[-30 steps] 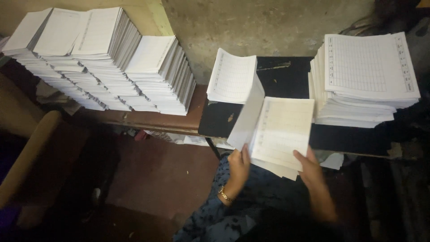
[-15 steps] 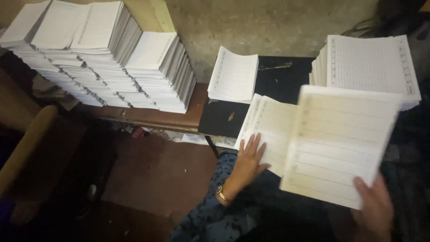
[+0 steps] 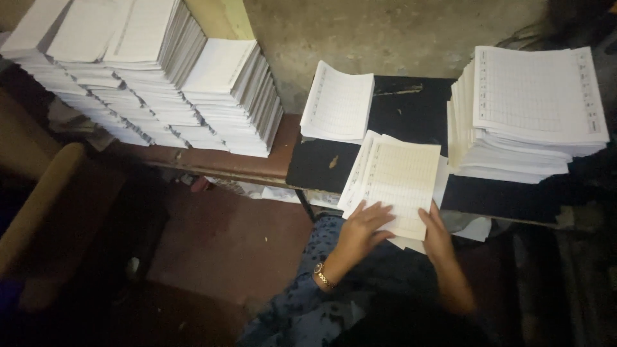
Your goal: Folding stacks of printed paper in half and organizing them into piles.
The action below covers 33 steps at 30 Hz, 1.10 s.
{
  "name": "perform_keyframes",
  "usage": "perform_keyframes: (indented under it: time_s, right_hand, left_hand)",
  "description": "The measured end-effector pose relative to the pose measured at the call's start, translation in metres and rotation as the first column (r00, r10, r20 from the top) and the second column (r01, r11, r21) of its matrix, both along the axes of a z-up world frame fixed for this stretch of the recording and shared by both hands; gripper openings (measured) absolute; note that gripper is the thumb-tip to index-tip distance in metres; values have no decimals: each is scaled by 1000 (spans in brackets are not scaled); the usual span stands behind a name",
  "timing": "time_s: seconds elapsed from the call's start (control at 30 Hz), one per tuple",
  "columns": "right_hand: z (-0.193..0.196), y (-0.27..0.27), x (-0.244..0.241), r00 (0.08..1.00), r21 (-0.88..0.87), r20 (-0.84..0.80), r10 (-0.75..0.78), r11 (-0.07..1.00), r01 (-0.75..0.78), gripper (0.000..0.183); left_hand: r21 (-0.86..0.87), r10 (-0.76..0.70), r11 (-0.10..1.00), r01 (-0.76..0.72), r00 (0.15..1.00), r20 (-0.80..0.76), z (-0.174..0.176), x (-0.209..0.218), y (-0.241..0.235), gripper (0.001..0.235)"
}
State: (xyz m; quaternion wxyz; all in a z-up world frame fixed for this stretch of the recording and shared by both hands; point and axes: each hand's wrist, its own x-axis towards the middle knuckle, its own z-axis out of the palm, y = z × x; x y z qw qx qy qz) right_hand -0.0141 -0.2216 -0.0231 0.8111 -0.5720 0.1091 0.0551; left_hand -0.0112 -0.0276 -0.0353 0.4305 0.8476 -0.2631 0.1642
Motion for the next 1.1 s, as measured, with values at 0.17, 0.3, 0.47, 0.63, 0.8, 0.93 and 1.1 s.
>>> perform_keyframes:
  time_s: [0.17,0.3,0.47,0.63,0.8,0.93,1.1]
  right_hand:
    - [-37,-15,23,999,87,-39,1,996,3,65]
    - [-23,-14,23,991,156,-27,130,980,-125,84]
    - [-11,-12,22,985,130,-27,172,977,-167,93]
    - [-12,-13,23,986,134,-19,166,978,-162,89]
    - [-13,-16,26,976,116,-25,217,970,-212,85]
    - [-14,-14,27,984,148,-35,175,975,-168,80]
    - [-17,-16,29,981,133,-33,192,974,-186,80]
  left_hand:
    - [5,22,1000,-22,998,-50,11,0,-2,21]
    - [-95,79,991,-93,987,-139,-11,8,2,12]
    - [-280,124,941,-188,965,-232,8,9,0,10]
    - [-340,139,906,-252,936,-323,17,11,-2,12]
    - [-436,103,857,-274,921,-376,23,10,-2,18]
    - [-455,82,848,-271,916,-392,30,8,1,28]
    - [-442,47,869,-223,926,-376,41,9,4,44]
